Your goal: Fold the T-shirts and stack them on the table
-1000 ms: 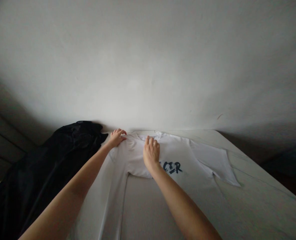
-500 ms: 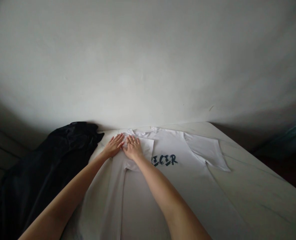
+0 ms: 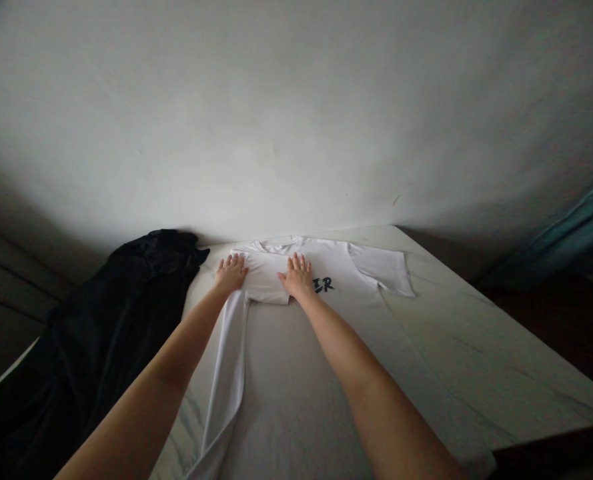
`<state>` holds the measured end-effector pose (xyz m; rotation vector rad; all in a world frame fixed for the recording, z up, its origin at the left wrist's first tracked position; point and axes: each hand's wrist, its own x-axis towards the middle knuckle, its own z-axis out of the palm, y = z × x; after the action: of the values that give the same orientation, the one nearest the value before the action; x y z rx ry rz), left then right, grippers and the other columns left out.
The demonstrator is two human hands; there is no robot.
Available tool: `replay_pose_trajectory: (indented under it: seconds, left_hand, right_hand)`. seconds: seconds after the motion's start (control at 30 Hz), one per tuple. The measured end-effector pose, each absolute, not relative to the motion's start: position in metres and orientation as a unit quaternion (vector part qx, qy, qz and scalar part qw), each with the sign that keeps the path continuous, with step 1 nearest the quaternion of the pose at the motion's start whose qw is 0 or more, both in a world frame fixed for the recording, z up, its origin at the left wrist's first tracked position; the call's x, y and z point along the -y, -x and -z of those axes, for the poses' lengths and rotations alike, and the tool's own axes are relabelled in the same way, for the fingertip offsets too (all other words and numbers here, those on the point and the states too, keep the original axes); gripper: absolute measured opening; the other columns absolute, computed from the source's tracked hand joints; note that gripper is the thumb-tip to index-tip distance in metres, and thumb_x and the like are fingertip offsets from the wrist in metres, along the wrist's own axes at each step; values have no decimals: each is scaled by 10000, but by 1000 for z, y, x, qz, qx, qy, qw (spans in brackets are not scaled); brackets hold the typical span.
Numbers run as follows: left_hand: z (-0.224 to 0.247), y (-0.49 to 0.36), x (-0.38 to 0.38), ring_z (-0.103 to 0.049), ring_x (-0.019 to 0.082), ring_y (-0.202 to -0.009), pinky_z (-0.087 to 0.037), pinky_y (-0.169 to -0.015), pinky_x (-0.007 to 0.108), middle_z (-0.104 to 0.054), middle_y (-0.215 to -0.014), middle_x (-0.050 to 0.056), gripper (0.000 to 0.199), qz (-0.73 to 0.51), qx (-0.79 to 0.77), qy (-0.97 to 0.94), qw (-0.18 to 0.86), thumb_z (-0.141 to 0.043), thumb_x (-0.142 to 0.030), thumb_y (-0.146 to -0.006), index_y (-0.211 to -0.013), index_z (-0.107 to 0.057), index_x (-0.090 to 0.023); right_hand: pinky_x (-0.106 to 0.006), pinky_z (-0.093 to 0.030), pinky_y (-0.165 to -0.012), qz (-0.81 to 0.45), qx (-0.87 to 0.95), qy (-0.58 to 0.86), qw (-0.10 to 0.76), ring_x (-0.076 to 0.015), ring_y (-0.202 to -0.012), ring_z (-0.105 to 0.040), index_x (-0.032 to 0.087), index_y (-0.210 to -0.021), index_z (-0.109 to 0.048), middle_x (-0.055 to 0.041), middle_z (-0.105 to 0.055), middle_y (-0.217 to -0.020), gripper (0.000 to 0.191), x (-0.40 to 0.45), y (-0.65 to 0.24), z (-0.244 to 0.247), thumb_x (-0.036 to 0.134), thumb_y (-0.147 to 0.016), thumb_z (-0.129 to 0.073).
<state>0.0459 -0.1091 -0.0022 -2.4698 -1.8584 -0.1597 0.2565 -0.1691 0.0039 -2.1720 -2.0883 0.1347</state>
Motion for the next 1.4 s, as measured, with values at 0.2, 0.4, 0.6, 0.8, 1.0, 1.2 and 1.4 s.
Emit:
replay_pose_trajectory:
  seconds: [0.2,0.4,0.6,0.8,1.0,1.2,1.4]
  left_hand:
    - [3,-49,188,-197,306,-1480,-209,-1175,472,-234,-1598,168,564,31,528,848,-25,-301,-354,-996,-1510,-309,-121]
    - [2,-24,277,-183,324,-1479,-258,-1153,487,-213,-1598,196,646,2,541,838,-71,-377,-445,-965,-1514,-269,-121]
    - [2,8,409,-436,316,-1345,-393,-1077,494,-475,-1435,178,384,113,521,845,-45,-550,-346,-883,-1229,-544,-179]
    - [2,14,497,-587,272,-938,-518,-843,455,-614,-1026,108,122,192,595,780,-26,-578,-295,-849,-952,-569,-232]
    - [-13,-3,516,-611,225,-812,-490,-709,337,-636,-870,43,186,122,629,763,-80,-478,-111,-783,-866,-513,-274]
    - [-27,-29,516,-633,209,-828,-440,-655,301,-651,-938,33,309,25,557,812,-173,-439,-39,-800,-968,-513,-287]
    - [-25,-28,518,-641,202,-863,-456,-701,292,-664,-1004,36,306,-37,473,845,-247,-466,-48,-806,-1010,-530,-267]
  right_hand:
    - [-418,-199,-1184,-68,829,548,91,-239,-1474,-207,119,-1505,-343,-126,-243,-1597,565,210,-215,-3,413,-1023,-321]
    - [-466,-194,-1184,-43,839,534,97,-248,-1463,-240,186,-1507,-348,-114,-269,-1589,564,253,-230,8,442,-1005,-388]
    - [-490,-272,-1158,-51,816,560,134,-282,-1411,-354,103,-1387,-515,-208,-418,-1495,506,306,-239,0,268,-914,-584]
    - [-372,-413,-1078,-81,937,261,216,-160,-1246,-545,212,-1292,-605,-78,-608,-1350,405,365,-200,0,89,-921,-499]
    - [-321,-469,-914,27,972,170,159,-169,-995,-620,188,-1057,-690,-64,-714,-1032,214,375,-181,-9,145,-967,-501]
    - [-250,-473,-712,51,972,183,134,-156,-853,-618,173,-936,-676,-58,-688,-918,199,381,-194,-7,139,-973,-484]
    - [-270,-507,-834,19,970,169,171,-157,-1004,-635,189,-1059,-681,-74,-697,-1054,218,392,-210,3,132,-973,-488]
